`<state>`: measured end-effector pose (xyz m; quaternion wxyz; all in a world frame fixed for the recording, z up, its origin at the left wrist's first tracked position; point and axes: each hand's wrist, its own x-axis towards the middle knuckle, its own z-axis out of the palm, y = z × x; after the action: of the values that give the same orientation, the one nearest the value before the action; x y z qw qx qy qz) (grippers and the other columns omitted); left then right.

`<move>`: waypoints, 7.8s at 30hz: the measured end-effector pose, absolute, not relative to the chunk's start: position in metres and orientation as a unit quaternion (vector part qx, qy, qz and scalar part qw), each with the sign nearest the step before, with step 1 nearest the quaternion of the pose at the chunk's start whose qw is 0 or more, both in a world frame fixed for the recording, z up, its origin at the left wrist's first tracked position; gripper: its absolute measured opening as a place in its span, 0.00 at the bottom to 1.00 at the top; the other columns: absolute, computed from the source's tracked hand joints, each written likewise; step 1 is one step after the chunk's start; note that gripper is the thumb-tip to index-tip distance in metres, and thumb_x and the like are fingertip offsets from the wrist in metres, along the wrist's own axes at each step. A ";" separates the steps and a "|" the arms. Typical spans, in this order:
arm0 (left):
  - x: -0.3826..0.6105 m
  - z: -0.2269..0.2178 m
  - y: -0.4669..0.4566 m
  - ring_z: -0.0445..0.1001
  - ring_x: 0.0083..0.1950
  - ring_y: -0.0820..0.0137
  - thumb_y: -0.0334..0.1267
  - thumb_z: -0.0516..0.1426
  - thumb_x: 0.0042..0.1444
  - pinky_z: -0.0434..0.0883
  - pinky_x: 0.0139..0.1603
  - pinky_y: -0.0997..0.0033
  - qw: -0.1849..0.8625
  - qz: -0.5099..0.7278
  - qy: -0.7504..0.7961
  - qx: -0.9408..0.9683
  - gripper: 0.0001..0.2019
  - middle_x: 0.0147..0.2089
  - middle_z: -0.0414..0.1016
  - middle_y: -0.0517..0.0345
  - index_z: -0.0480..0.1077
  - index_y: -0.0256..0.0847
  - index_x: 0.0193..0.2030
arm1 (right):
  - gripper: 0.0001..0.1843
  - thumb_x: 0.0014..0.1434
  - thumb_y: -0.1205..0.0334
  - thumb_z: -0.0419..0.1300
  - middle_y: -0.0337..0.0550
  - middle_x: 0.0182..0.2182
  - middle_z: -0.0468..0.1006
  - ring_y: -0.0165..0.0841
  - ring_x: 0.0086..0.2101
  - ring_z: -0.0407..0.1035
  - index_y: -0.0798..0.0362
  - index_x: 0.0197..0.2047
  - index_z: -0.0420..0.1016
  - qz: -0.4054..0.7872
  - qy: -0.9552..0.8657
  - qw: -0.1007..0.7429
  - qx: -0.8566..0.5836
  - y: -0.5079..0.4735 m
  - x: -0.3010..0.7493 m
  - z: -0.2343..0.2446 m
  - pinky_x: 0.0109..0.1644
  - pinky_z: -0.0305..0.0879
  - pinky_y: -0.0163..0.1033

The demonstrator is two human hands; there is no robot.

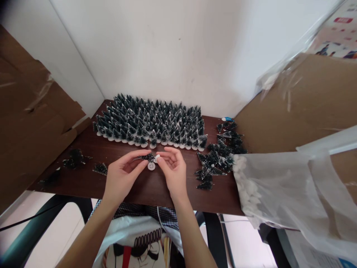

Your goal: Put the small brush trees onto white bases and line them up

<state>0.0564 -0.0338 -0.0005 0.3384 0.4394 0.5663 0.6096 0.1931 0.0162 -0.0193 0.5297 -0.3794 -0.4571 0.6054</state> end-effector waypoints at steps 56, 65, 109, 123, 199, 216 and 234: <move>0.052 0.003 -0.034 0.80 0.52 0.66 0.34 0.64 0.54 0.79 0.56 0.62 0.333 0.645 0.548 0.415 0.25 0.51 0.78 0.52 0.66 0.44 0.59 | 0.15 0.57 0.61 0.70 0.39 0.38 0.82 0.35 0.40 0.77 0.46 0.47 0.75 0.517 -0.592 0.490 -0.377 0.006 0.191 -0.019 0.48 0.75 0.42; 0.040 0.002 -0.036 0.82 0.49 0.63 0.35 0.62 0.58 0.79 0.57 0.60 0.322 0.563 0.556 0.520 0.09 0.48 0.82 0.52 0.76 0.42 0.46 | 0.36 0.57 0.60 0.71 0.33 0.32 0.77 0.34 0.34 0.74 0.38 0.65 0.65 0.469 -0.675 0.436 -0.366 0.004 0.193 -0.022 0.47 0.73 0.44; 0.012 0.041 0.049 0.69 0.40 0.63 0.30 0.57 0.63 0.68 0.44 0.64 0.047 0.235 0.535 0.810 0.07 0.34 0.71 0.55 0.78 0.38 0.39 | 0.25 0.62 0.71 0.57 0.43 0.41 0.81 0.35 0.35 0.75 0.48 0.61 0.70 0.229 -0.794 0.353 -0.438 0.063 0.192 -0.020 0.46 0.71 0.41; -0.003 0.033 0.051 0.70 0.43 0.62 0.30 0.55 0.64 0.69 0.46 0.60 0.020 0.259 0.530 0.807 0.08 0.36 0.78 0.54 0.76 0.39 0.38 | 0.17 0.67 0.69 0.54 0.48 0.46 0.80 0.39 0.45 0.76 0.49 0.55 0.76 0.200 -0.795 0.406 -0.404 0.061 0.193 -0.016 0.50 0.74 0.44; -0.005 0.026 0.048 0.69 0.42 0.63 0.30 0.53 0.65 0.68 0.45 0.60 -0.036 0.301 0.521 0.798 0.11 0.36 0.81 0.54 0.77 0.40 0.39 | 0.21 0.60 0.70 0.60 0.44 0.44 0.75 0.33 0.40 0.79 0.49 0.55 0.63 0.368 -0.732 0.411 -0.400 0.062 0.188 -0.023 0.49 0.80 0.45; -0.005 0.026 0.046 0.69 0.42 0.62 0.32 0.54 0.65 0.68 0.46 0.60 -0.029 0.291 0.515 0.806 0.08 0.38 0.81 0.54 0.76 0.40 0.40 | 0.20 0.61 0.68 0.59 0.46 0.46 0.74 0.34 0.41 0.78 0.50 0.56 0.63 0.367 -0.738 0.403 -0.397 0.060 0.188 -0.021 0.50 0.80 0.46; -0.006 0.021 0.046 0.70 0.43 0.62 0.30 0.56 0.63 0.68 0.45 0.62 -0.016 0.304 0.515 0.801 0.06 0.38 0.80 0.55 0.75 0.40 0.41 | 0.18 0.63 0.67 0.60 0.46 0.46 0.75 0.34 0.41 0.78 0.49 0.55 0.64 0.366 -0.738 0.410 -0.392 0.059 0.188 -0.021 0.50 0.79 0.47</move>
<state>-0.0056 0.0460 0.0210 -0.0164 0.8012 0.5150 0.3041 0.1878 0.0594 -0.0211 0.4096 -0.3921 -0.7378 0.3663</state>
